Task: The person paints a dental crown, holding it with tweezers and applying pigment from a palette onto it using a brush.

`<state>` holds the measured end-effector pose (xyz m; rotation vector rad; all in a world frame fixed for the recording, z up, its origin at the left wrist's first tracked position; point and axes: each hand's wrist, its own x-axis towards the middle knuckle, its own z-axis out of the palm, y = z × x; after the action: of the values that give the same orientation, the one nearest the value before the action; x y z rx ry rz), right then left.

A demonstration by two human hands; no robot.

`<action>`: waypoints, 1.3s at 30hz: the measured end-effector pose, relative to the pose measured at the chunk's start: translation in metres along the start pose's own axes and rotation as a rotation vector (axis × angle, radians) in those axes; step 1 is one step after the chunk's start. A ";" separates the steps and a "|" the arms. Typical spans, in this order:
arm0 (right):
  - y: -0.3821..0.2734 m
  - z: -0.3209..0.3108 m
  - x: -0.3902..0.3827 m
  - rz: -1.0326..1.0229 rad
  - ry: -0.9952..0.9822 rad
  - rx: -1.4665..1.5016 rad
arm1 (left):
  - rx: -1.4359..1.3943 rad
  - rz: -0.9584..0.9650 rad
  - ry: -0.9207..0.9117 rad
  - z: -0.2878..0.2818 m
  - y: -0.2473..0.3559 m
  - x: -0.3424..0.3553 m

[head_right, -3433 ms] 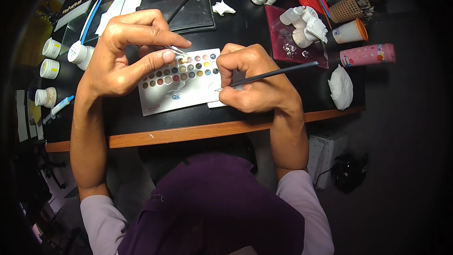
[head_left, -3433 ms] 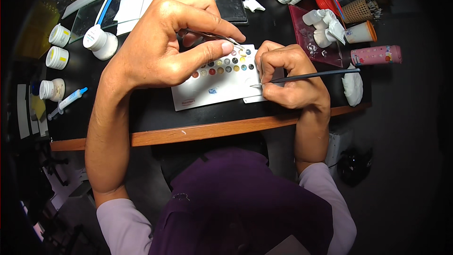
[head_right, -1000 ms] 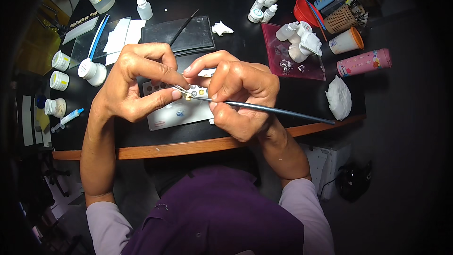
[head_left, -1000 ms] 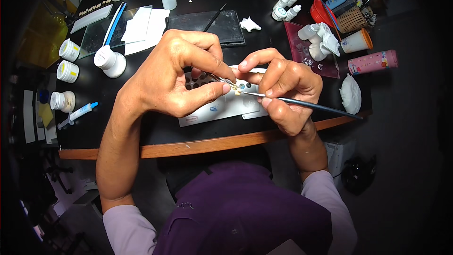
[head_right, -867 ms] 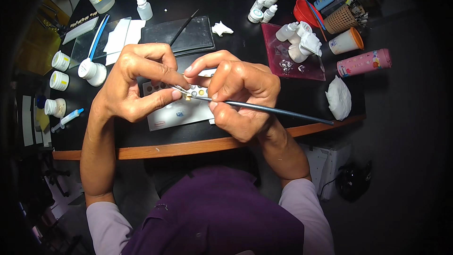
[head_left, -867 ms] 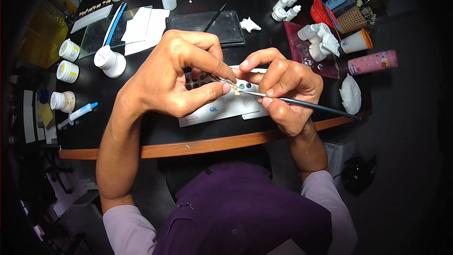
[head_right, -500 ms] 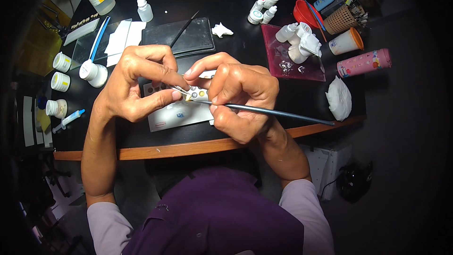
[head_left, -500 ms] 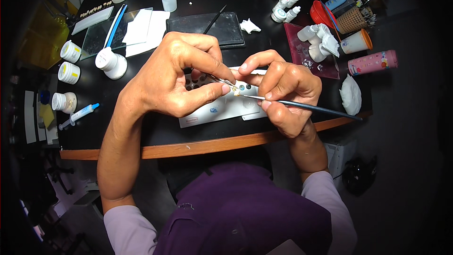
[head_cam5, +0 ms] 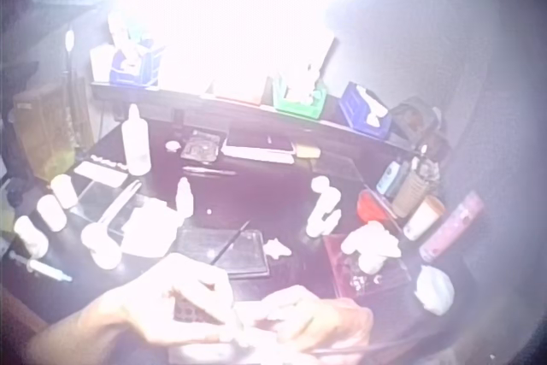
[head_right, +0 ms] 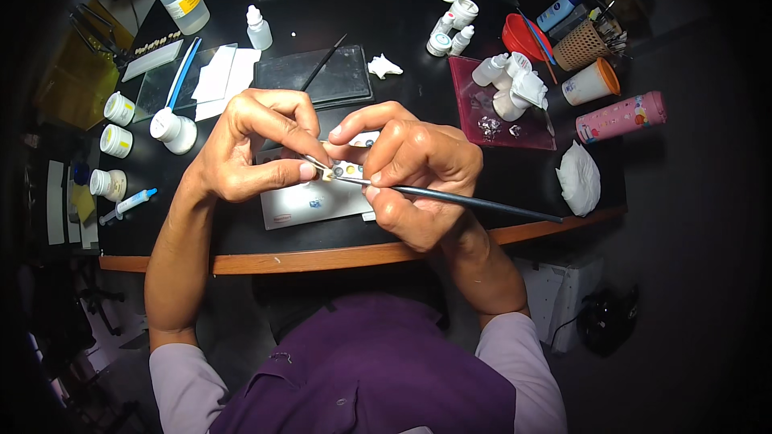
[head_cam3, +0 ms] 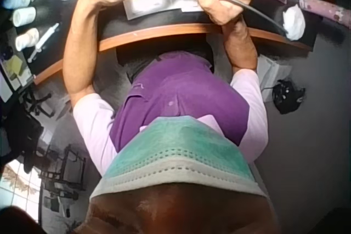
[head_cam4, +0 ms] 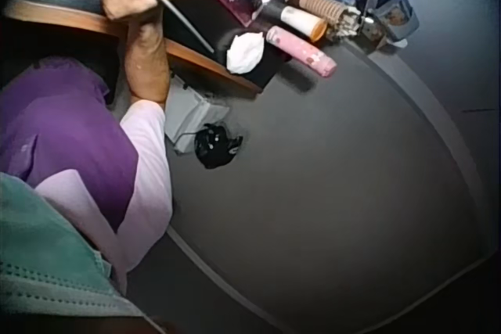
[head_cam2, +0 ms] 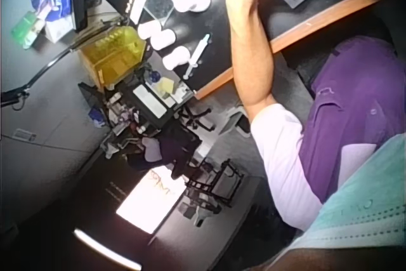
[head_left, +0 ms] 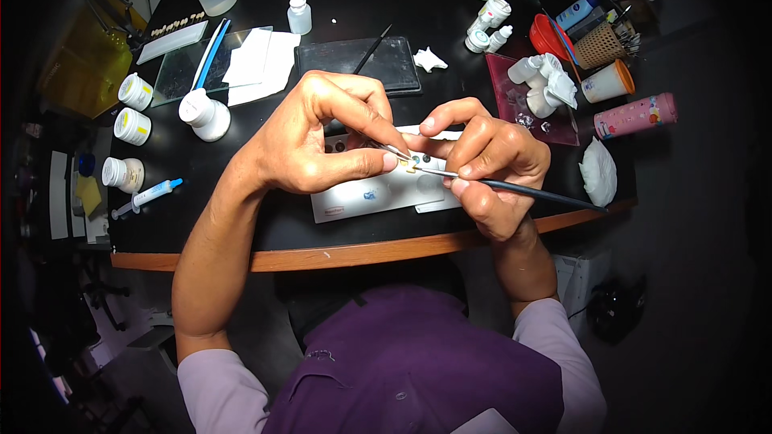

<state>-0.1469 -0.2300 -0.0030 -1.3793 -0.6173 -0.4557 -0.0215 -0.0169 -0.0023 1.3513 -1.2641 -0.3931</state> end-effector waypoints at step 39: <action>0.000 0.002 0.000 -0.002 0.032 0.062 | 0.023 0.026 -0.001 -0.002 0.001 -0.001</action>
<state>-0.1473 -0.2284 -0.0033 -1.3106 -0.6017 -0.4557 -0.0204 -0.0152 -0.0014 1.3532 -1.2891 -0.3626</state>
